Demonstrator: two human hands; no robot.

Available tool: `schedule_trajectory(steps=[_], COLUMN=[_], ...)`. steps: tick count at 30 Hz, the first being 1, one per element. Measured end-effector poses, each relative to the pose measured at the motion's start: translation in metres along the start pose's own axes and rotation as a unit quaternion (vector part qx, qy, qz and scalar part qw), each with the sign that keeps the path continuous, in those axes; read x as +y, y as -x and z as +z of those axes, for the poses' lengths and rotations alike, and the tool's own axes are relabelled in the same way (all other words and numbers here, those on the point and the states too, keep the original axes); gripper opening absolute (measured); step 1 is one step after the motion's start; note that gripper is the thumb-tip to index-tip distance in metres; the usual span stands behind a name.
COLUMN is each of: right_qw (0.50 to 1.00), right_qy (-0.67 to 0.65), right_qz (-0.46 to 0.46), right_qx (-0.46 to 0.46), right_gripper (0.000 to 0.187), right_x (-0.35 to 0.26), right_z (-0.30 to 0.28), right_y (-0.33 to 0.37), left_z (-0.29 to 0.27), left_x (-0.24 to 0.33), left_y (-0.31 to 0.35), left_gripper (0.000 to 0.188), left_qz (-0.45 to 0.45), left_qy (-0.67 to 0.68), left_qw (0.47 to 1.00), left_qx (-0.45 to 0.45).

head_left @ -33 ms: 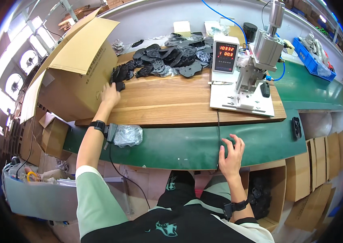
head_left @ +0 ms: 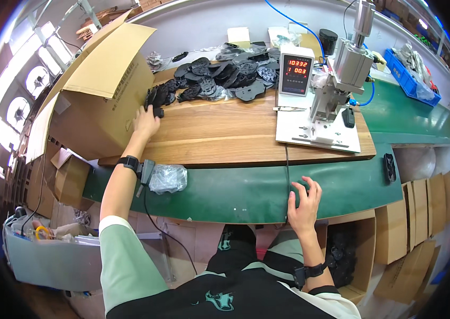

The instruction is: Operating a pneumatic press machine to join plastic housing components for electronics.

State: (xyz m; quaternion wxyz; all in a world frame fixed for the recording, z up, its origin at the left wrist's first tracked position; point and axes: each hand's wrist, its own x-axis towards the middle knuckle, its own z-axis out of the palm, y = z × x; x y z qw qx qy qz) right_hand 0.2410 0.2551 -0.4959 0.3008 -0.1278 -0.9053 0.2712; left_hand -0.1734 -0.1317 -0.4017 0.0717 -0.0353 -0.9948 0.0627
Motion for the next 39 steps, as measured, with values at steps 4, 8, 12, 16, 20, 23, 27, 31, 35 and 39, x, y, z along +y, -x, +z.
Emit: schedule_trajectory(steps=[4, 8, 12, 16, 20, 23, 27, 31, 35, 39], right_qw=[1.0, 1.0, 1.0, 1.0, 0.999, 0.999, 0.999, 0.999, 0.999, 0.999], right_qy=[-0.002, -0.002, 0.026, 0.025, 0.032, 0.044, 0.045, 0.044, 0.036, 0.039], right_qz=[-0.002, 0.015, -0.003, -0.014, 0.002, -0.005, -0.013, -0.02, -0.025, -0.025], right_qx=[-0.004, -0.015, -0.006, -0.012, -0.011, -0.011, -0.011, 0.0, 0.012, 0.015], right_gripper=[0.028, 0.026, 0.024, 0.023, 0.02, 0.02, 0.02, 0.02, 0.019, 0.019], right_x=[-0.004, -0.006, -0.006, -0.006, -0.011, -0.012, -0.013, -0.013, -0.012, -0.009], right_z=[0.005, 0.004, 0.001, 0.004, 0.003, 0.001, 0.003, 0.005, 0.005, 0.007], right_y=[-0.002, -0.004, -0.004, -0.006, -0.008, -0.009, -0.009, -0.009, -0.006, -0.003], left_z=[0.003, 0.015, 0.035, 0.065, 0.077, 0.075, 0.072, 0.073, 0.067, 0.052], left_x=[-0.005, 0.001, -0.006, -0.02, 0.017, 0.037, 0.037, 0.049, 0.072, 0.1], left_y=[-0.048, -0.097, -0.139, -0.161, -0.16, -0.15, -0.144, -0.127, -0.095, -0.055], left_gripper=[0.084, 0.089, 0.09, 0.084, 0.067, 0.062, 0.061, 0.06, 0.059, 0.06], left_qz=[-0.015, -0.056, -0.13, -0.165, -0.161, -0.176, -0.16, -0.118, -0.078, -0.053], left_qy=[0.076, 0.104, 0.108, 0.131, 0.122, 0.116, 0.126, 0.14, 0.146, 0.145], left_qw=[0.997, 0.993, 0.985, 0.976, 0.976, 0.976, 0.977, 0.982, 0.985, 0.986], left_qx=[0.025, 0.012, -0.01, -0.054, -0.083, -0.061, -0.062, -0.05, -0.038, -0.055])
